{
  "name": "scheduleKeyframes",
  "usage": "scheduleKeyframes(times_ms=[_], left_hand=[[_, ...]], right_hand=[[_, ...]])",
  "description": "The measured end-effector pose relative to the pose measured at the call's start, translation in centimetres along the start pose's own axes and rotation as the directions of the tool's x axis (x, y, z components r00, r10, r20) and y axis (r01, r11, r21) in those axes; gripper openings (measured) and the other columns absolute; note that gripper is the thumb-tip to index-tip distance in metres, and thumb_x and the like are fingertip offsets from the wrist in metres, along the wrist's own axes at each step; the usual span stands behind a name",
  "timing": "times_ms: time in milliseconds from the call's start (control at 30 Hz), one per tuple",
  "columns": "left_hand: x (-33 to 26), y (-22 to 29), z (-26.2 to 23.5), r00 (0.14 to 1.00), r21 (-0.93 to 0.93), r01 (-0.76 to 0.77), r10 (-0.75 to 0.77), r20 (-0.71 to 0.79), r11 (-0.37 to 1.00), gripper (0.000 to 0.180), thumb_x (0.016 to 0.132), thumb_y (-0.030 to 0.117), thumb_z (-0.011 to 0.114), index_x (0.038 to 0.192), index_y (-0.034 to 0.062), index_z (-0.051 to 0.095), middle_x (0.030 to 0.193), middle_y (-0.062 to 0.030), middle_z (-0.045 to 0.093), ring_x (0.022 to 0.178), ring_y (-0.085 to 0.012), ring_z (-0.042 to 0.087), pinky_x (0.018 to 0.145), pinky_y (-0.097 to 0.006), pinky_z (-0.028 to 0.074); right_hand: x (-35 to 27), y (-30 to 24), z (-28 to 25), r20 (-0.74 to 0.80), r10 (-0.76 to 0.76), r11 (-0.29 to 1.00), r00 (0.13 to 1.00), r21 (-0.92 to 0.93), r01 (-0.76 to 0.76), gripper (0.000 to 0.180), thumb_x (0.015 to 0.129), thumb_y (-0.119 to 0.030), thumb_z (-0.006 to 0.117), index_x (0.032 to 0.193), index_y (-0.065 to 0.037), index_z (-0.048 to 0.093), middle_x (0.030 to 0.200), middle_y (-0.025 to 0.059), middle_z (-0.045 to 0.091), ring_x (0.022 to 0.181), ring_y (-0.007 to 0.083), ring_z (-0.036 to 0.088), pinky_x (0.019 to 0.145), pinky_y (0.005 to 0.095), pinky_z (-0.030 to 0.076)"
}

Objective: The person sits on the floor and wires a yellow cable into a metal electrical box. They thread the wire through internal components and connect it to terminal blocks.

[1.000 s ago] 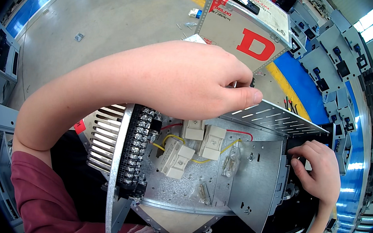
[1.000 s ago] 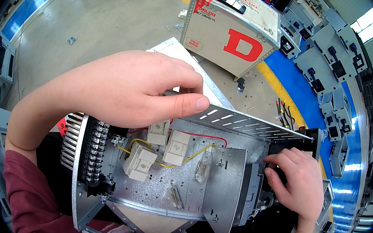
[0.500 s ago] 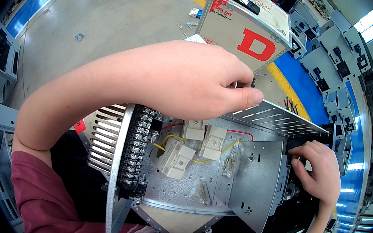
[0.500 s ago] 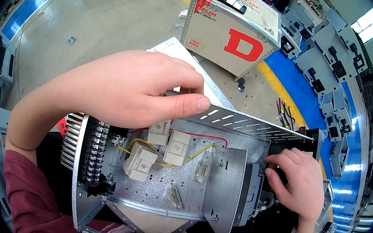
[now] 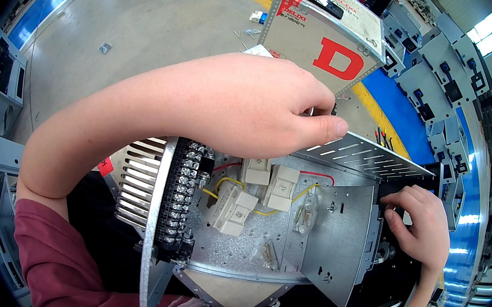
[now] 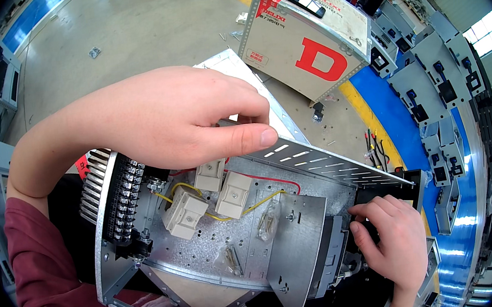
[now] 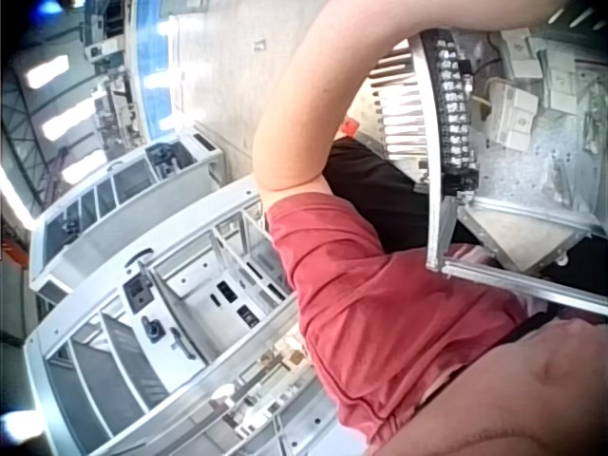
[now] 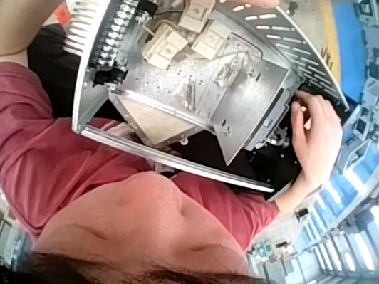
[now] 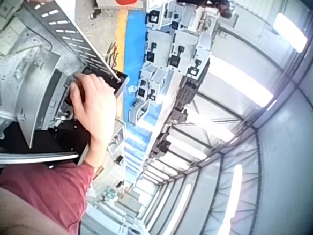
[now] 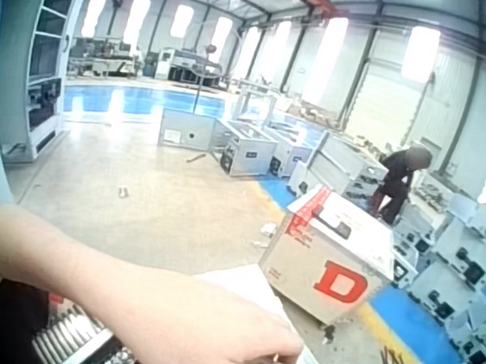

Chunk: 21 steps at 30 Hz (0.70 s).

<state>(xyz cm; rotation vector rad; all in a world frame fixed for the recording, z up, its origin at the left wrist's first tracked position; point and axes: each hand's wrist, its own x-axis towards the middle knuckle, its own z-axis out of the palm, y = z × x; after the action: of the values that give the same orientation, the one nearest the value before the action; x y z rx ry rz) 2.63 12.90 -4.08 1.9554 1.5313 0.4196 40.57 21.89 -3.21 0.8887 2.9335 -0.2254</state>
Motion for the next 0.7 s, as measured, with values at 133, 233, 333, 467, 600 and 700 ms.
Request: scheduleKeyframes(times_ms=[133,233,333,467,600,700], left_hand=[[-0.03,-0.07,0.05,1.000,-0.002,-0.005,0.005,-0.005,1.000,0.053,0.124,0.050,0.057,0.119,0.0022,0.080,0.101,-0.0198,0.077,0.100,-0.0404,0.076,0.088,-0.051,0.058],[-0.01,-0.07,0.07,1.000,-0.005,-0.006,0.006,-0.008,1.000,0.052,0.124,0.049,0.057,0.119,0.0021,0.080,0.101,-0.0198,0.077,0.100,-0.0405,0.076,0.088,-0.051,0.058],[0.02,0.02,0.01,1.000,-0.003,-0.003,0.003,-0.005,1.000,0.052,0.124,0.049,0.057,0.119,0.0022,0.079,0.100,-0.0196,0.077,0.098,-0.0402,0.076,0.087,-0.051,0.058],[-0.02,0.15,-0.14,1.000,-0.012,0.018,-0.018,0.013,1.000,0.051,0.124,0.049,0.058,0.118,0.0027,0.079,0.097,-0.0186,0.077,0.093,-0.0390,0.076,0.084,-0.050,0.058],[-0.10,0.14,-0.03,1.000,0.001,0.012,-0.012,-0.007,1.000,0.051,0.124,0.049,0.058,0.117,0.0031,0.079,0.096,-0.0179,0.077,0.090,-0.0376,0.076,0.082,-0.050,0.058],[-0.15,0.07,0.06,1.000,0.022,0.006,-0.006,-0.015,1.000,0.050,0.123,0.049,0.059,0.117,0.0033,0.079,0.096,-0.0176,0.077,0.091,-0.0375,0.076,0.082,-0.050,0.058]], right_hand=[[0.00,0.00,-0.02,0.005,0.002,1.000,1.000,0.002,-0.002,0.016,0.096,-0.015,0.083,0.109,-0.005,0.082,0.094,0.0104,0.076,0.093,0.0343,0.072,0.082,0.0468,0.054],[0.00,-0.02,-0.03,0.007,0.004,1.000,1.000,0.000,-0.004,0.016,0.097,-0.015,0.083,0.110,-0.005,0.082,0.094,0.0104,0.076,0.093,0.0344,0.072,0.082,0.0468,0.053],[-0.01,-0.02,-0.06,0.007,0.002,1.000,1.000,-0.005,-0.002,0.016,0.097,-0.015,0.082,0.110,-0.005,0.082,0.094,0.0103,0.076,0.093,0.0345,0.072,0.082,0.0469,0.053],[0.03,0.03,-0.06,0.004,-0.013,1.000,1.000,-0.007,0.013,0.016,0.097,-0.015,0.083,0.110,-0.005,0.081,0.094,0.0101,0.075,0.092,0.0347,0.072,0.081,0.0470,0.054],[0.08,0.06,-0.07,0.008,-0.017,1.000,1.000,-0.007,0.017,0.016,0.097,-0.015,0.083,0.110,-0.005,0.081,0.094,0.0098,0.075,0.091,0.0348,0.072,0.080,0.0471,0.054],[0.07,0.03,-0.08,0.001,-0.021,1.000,1.000,-0.007,0.021,0.017,0.097,-0.015,0.083,0.110,-0.005,0.081,0.094,0.0099,0.075,0.091,0.0349,0.072,0.080,0.0470,0.054]])
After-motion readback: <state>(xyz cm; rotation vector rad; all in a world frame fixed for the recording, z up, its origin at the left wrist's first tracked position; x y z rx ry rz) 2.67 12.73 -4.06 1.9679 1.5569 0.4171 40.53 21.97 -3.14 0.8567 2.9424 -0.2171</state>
